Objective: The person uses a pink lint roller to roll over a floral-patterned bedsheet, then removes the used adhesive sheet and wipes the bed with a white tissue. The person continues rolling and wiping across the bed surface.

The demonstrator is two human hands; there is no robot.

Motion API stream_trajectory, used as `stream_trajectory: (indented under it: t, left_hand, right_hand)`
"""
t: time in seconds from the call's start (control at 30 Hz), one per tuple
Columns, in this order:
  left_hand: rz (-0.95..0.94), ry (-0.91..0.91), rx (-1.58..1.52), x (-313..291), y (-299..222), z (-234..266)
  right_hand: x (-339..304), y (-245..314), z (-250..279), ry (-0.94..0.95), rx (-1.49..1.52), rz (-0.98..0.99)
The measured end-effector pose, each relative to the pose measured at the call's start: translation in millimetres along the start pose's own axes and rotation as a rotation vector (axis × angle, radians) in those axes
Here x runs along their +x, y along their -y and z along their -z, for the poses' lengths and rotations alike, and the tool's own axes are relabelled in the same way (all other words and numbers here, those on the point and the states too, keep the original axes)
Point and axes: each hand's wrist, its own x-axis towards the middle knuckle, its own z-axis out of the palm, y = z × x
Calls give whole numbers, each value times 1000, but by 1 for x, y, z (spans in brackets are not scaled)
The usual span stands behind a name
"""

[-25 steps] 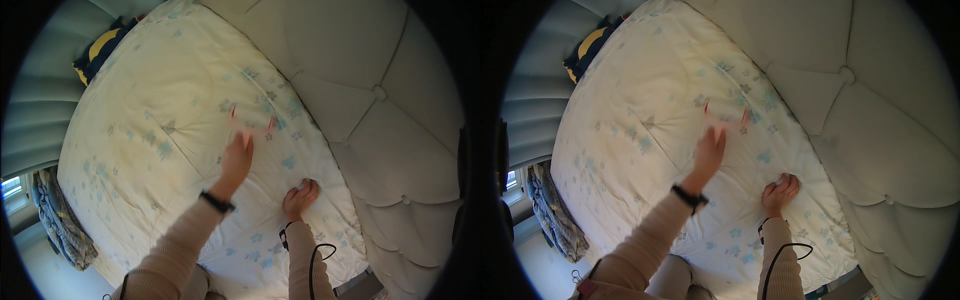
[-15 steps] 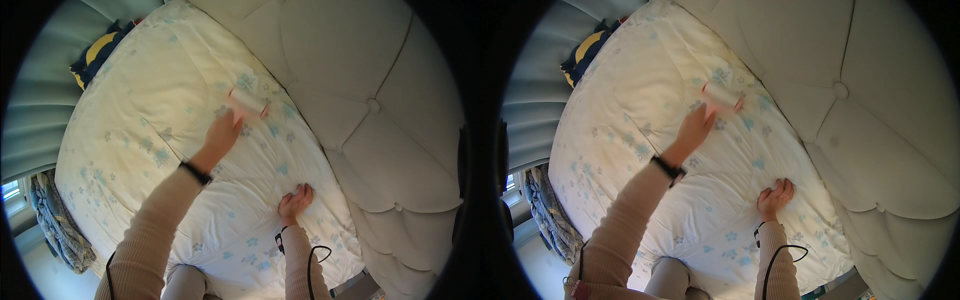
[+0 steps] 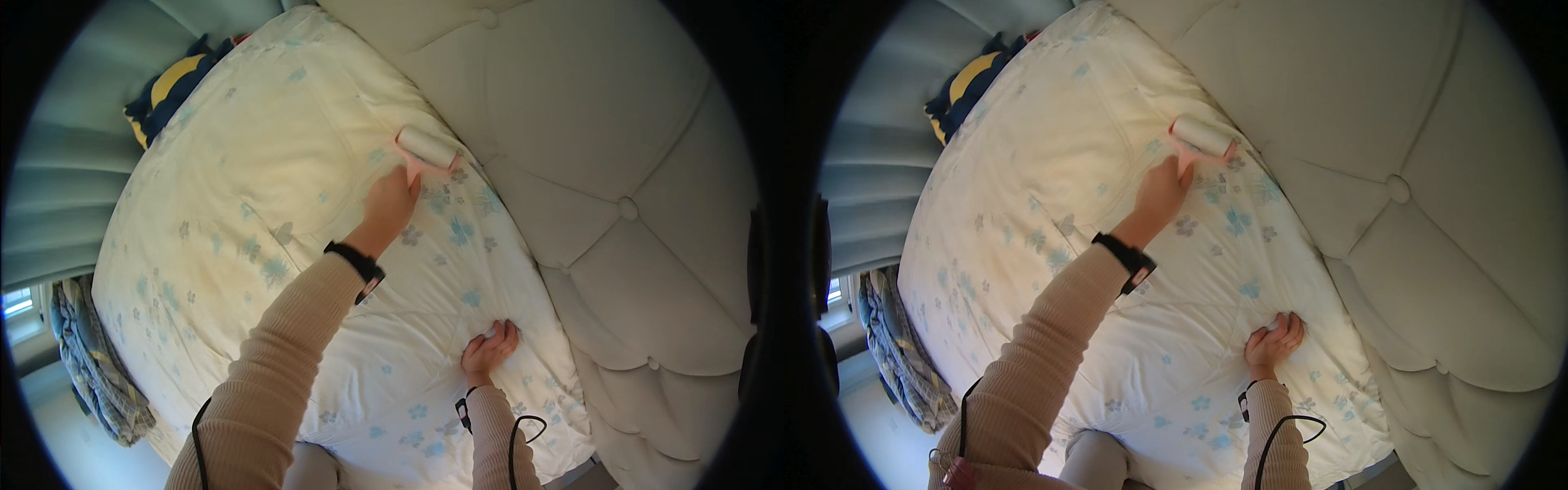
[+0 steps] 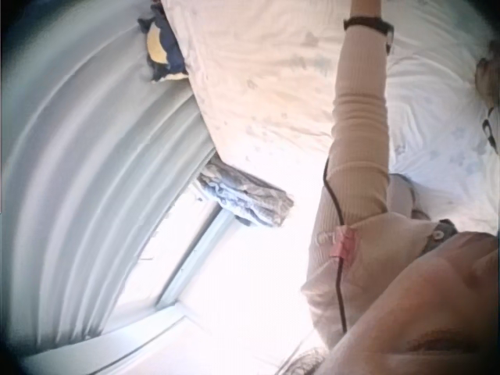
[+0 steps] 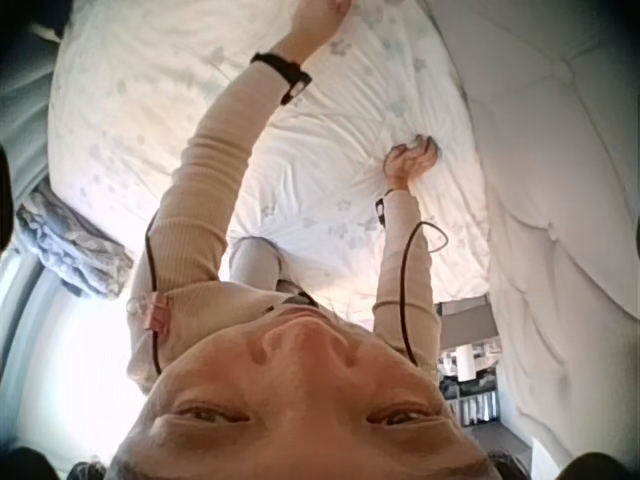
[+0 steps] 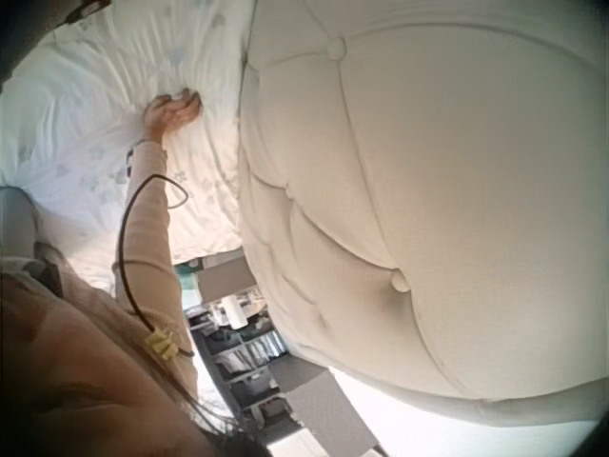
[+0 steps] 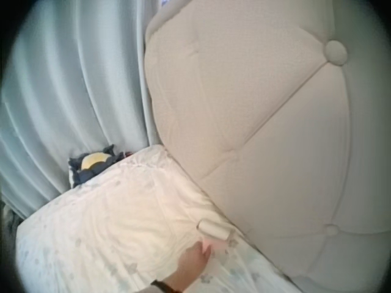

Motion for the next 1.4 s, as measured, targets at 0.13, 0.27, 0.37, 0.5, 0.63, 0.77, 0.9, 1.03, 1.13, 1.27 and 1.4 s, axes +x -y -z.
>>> stream_trajectory:
  t: [0.13, 0.27, 0.37, 0.5, 0.63, 0.77, 0.9, 1.03, 1.13, 1.27, 1.4]
  left_hand:
    - [-38, 74, -93, -137, 41, 68]
    - [265, 253, 116, -214, 53, 118]
    - [217, 103, 61, -130, 35, 95]
    - [61, -182, 72, 51, 24, 45]
    - [71, -166, 114, 139, 37, 28]
    - [-1, -65, 75, 115, 49, 45]
    - [17, 24, 40, 16, 54, 84]
    - [178, 146, 131, -18, 53, 104]
    - [57, 4, 102, 58, 36, 76]
    - [68, -70, 101, 103, 34, 38]
    - [-18, -24, -2, -85, 76, 86]
  right_hand:
    - [0, 0, 2, -1, 28, 17]
    - [2, 1, 3, 22, -6, -10]
    - [2, 0, 2, 18, -4, 3]
    - [1, -1, 0, 17, -19, -3]
    - [-1, -4, 0, 41, -3, -6]
    - [-1, -4, 0, 20, -9, 5]
    - [-1, -4, 0, 21, 4, 11]
    - [1, -2, 1, 12, -5, 16]
    - [1, -2, 2, 33, -28, 17]
    - [-2, -3, 2, 34, -27, 31]
    - [-2, -3, 1, 45, -37, -1]
